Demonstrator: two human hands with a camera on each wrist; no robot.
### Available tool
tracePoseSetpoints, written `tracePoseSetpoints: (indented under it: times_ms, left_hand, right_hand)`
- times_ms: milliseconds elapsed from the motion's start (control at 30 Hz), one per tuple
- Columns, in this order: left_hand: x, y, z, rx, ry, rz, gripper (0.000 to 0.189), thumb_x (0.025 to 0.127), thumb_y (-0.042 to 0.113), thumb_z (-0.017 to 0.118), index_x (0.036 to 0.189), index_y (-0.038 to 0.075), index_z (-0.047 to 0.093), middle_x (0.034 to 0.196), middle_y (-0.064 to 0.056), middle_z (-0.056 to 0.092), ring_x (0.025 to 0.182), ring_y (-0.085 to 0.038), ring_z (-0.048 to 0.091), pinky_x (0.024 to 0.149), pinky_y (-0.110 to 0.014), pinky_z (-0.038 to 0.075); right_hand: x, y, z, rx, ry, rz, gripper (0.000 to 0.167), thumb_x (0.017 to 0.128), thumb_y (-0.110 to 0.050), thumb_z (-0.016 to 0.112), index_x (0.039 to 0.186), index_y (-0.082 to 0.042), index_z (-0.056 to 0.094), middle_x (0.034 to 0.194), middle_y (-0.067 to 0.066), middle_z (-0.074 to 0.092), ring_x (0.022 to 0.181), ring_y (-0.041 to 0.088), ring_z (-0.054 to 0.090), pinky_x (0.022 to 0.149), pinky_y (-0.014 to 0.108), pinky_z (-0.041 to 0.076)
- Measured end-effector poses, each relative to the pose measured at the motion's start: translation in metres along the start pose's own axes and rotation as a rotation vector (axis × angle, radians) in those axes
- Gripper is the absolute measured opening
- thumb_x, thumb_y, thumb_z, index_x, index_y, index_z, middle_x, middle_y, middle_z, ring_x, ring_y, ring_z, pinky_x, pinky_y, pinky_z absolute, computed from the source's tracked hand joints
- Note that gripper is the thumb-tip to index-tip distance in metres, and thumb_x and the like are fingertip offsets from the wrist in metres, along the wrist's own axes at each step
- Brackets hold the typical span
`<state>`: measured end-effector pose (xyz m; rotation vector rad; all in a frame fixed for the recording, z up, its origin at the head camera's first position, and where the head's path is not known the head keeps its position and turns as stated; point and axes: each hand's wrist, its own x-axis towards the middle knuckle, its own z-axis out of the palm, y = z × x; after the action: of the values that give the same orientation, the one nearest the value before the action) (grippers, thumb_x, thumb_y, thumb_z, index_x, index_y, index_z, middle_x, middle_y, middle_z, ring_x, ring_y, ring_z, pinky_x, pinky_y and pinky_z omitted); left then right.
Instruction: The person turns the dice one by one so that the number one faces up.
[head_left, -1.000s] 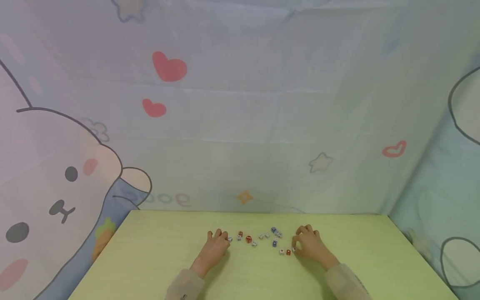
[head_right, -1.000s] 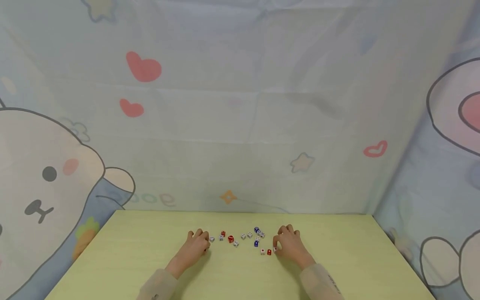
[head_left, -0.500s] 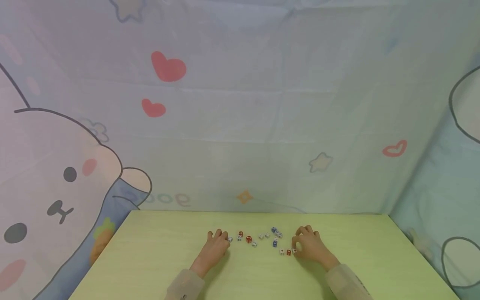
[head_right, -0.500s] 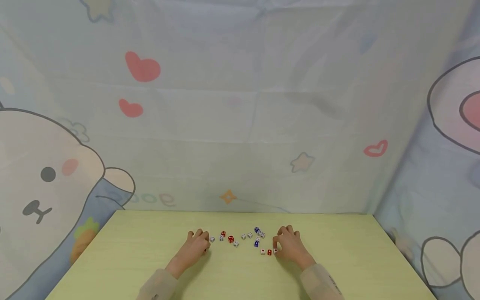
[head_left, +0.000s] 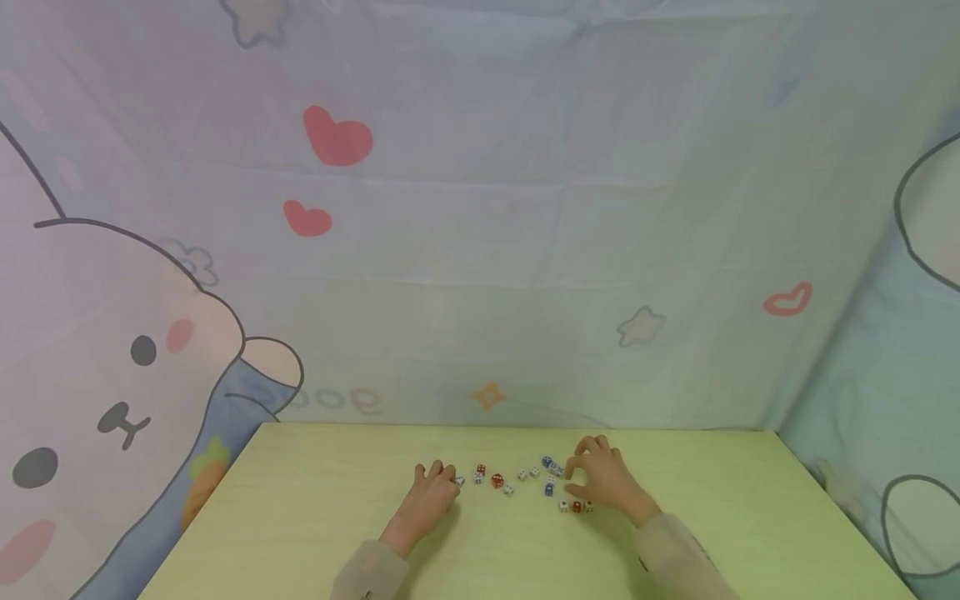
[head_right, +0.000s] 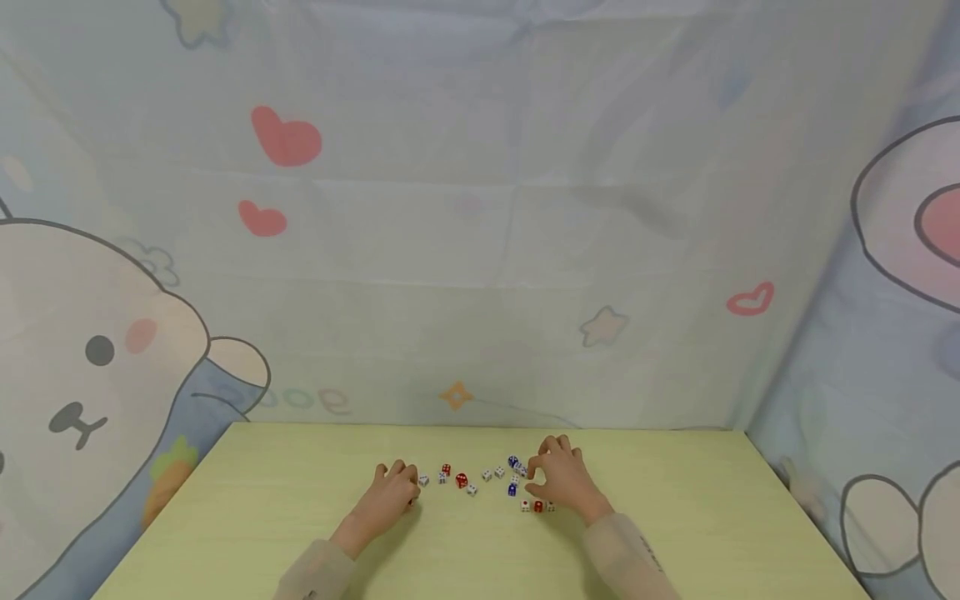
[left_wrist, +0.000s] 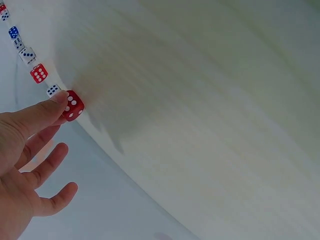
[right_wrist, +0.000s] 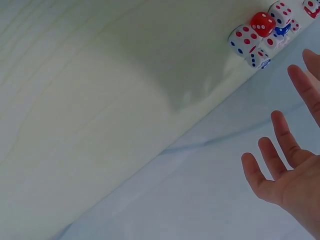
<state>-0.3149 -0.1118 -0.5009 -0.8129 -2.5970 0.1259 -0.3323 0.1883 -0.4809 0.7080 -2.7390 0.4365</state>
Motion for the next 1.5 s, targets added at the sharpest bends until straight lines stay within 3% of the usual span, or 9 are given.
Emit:
tracePoseSetpoints:
  times_ms: [200,600,1500]
  left_hand:
    - [0.0,0.0,0.002,0.007,0.0,0.003,0.007,0.073,0.009,0.067,0.068,0.013,0.069,0.076,0.0,0.052,0.073,-0.017,0.042,0.072,-0.044,0.039]
    - [0.0,0.001,0.001,0.008,0.003,0.001,0.009,0.074,0.009,0.066,0.067,0.014,0.068,0.075,0.001,0.051,0.072,-0.016,0.041,0.07,-0.042,0.038]
    - [0.0,0.001,-0.003,-0.006,-0.001,-0.004,0.01,0.075,0.009,0.066,0.066,0.014,0.068,0.076,0.001,0.051,0.072,-0.016,0.04,0.071,-0.042,0.038]
  right_hand:
    - [0.009,-0.006,0.007,0.007,-0.021,0.004,0.008,0.072,-0.021,0.072,0.078,-0.017,0.068,0.106,0.014,0.052,0.1,0.03,0.04,0.073,0.049,0.036]
    - [0.017,-0.009,0.028,-0.017,-0.059,-0.015,0.006,0.071,-0.02,0.073,0.075,-0.018,0.069,0.107,0.012,0.052,0.102,0.031,0.039,0.074,0.05,0.036]
    - [0.014,-0.017,0.03,-0.017,-0.125,-0.016,0.01,0.065,-0.021,0.076,0.065,-0.023,0.066,0.104,0.008,0.053,0.102,0.029,0.039,0.075,0.052,0.037]
